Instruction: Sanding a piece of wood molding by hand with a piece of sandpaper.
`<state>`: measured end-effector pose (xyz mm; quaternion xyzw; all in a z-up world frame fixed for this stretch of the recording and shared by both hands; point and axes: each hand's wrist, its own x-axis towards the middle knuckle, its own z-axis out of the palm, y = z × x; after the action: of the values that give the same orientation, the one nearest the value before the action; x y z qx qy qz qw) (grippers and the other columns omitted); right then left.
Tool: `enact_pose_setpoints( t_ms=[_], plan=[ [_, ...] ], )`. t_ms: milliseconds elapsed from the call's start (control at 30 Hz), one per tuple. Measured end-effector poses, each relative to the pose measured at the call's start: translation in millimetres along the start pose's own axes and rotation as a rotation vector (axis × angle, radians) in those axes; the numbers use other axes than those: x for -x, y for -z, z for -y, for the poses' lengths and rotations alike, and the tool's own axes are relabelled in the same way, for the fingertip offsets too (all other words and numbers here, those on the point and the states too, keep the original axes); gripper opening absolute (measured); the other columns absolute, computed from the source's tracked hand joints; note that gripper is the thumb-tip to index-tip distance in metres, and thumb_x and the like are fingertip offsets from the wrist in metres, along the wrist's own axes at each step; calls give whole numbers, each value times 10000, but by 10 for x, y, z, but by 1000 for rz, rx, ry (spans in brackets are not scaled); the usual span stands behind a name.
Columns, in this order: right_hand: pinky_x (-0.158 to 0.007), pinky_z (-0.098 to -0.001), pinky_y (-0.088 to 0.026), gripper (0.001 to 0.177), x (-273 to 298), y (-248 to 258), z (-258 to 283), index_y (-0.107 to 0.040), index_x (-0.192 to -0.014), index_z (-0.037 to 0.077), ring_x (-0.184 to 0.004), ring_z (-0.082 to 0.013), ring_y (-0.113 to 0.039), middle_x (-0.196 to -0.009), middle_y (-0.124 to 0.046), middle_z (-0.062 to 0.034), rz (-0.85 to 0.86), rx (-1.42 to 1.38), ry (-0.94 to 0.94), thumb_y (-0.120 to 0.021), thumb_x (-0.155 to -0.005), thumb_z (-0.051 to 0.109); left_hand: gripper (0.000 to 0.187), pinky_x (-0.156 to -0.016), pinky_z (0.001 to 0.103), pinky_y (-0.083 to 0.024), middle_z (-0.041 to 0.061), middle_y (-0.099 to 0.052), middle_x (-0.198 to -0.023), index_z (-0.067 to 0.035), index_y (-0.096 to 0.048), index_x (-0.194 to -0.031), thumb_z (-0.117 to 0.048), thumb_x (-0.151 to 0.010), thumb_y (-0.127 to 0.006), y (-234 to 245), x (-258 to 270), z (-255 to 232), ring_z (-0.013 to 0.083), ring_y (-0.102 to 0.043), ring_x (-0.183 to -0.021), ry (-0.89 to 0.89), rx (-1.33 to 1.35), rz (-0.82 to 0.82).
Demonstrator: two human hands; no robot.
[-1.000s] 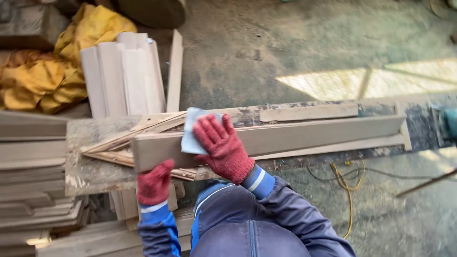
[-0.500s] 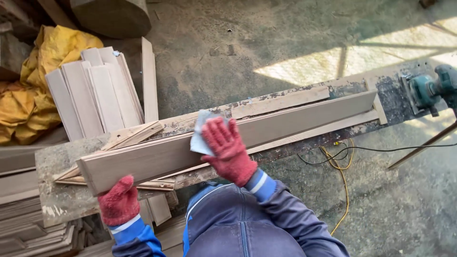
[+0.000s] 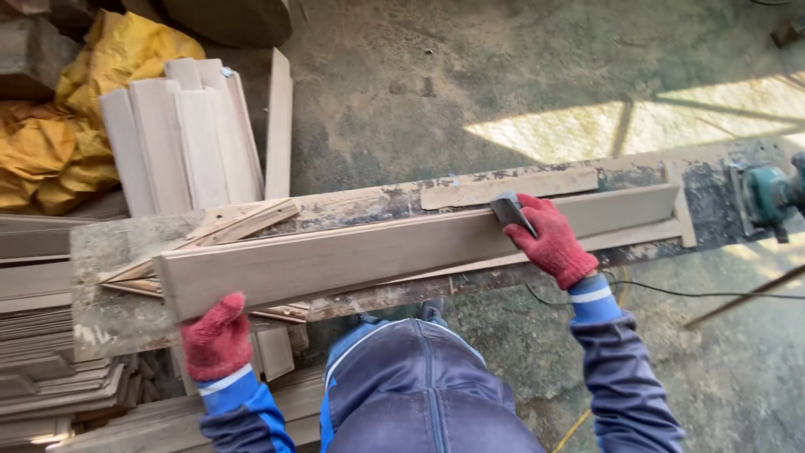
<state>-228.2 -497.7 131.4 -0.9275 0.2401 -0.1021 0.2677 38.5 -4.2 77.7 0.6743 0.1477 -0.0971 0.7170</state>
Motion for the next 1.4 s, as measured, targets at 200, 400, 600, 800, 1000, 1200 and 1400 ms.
enact_pose_setpoints(
  t_ms=[200,400,600,800,1000,1200,1400],
  plan=[
    [-930,-376,-571,689,-428,49,1263,-561,-1419,119,-1020,-221,-691,-1167,-703,-160,-29,-757,-144,-813,-802,-58,202,-574,217,-447,0,-699,-857,-54,-744,-970,-20,-779,-802,42,197,-24,121,-593,-663,200,319,22],
    [-839,-351,-561,181,-843,-512,2047,-802,-1040,223,-871,-244,-715,-902,-702,-53,271,-382,366,-837,-865,254,414,-706,240,-507,49,-722,-994,-38,-716,-1111,114,-731,-779,90,241,269,172,-653,-809,238,541,122],
    [-834,-456,-565,158,-781,-550,2114,-776,-1067,240,-925,-345,-715,-991,-713,-88,325,-200,360,-770,-924,307,344,-739,287,-529,93,-729,-967,20,-726,-1081,91,-751,-795,15,338,212,211,-666,-811,260,569,147],
    [-793,-413,-585,91,-669,-680,2195,-769,-1006,235,-893,-305,-728,-922,-731,-24,116,-111,496,-761,-942,299,508,-803,459,-626,181,-787,-943,-284,-809,-1200,-37,-758,-784,247,199,418,410,-726,-962,-775,-661,382],
    [-799,-408,-564,112,-638,-914,2415,-750,-1059,225,-898,-299,-698,-948,-707,-29,10,-66,605,-716,-958,190,477,-866,459,-620,129,-799,-960,-275,-811,-1189,-78,-755,-776,325,138,664,382,-735,-956,-864,-681,355],
    [-780,-427,-543,186,-735,-1323,3024,-707,-1131,211,-875,-302,-668,-956,-675,-57,-27,-93,808,-645,-959,174,513,-952,438,-588,53,-800,-1053,-334,-793,-1216,-81,-786,-676,361,122,843,331,-732,-1027,-866,-753,403],
    [-755,-432,-543,208,-673,-981,2676,-731,-1077,237,-855,-309,-680,-930,-696,-48,16,52,794,-633,-948,108,495,-923,475,-582,58,-799,-1098,-295,-792,-1228,-31,-835,-648,340,176,739,331,-737,-1022,-891,-659,448]
  ],
)
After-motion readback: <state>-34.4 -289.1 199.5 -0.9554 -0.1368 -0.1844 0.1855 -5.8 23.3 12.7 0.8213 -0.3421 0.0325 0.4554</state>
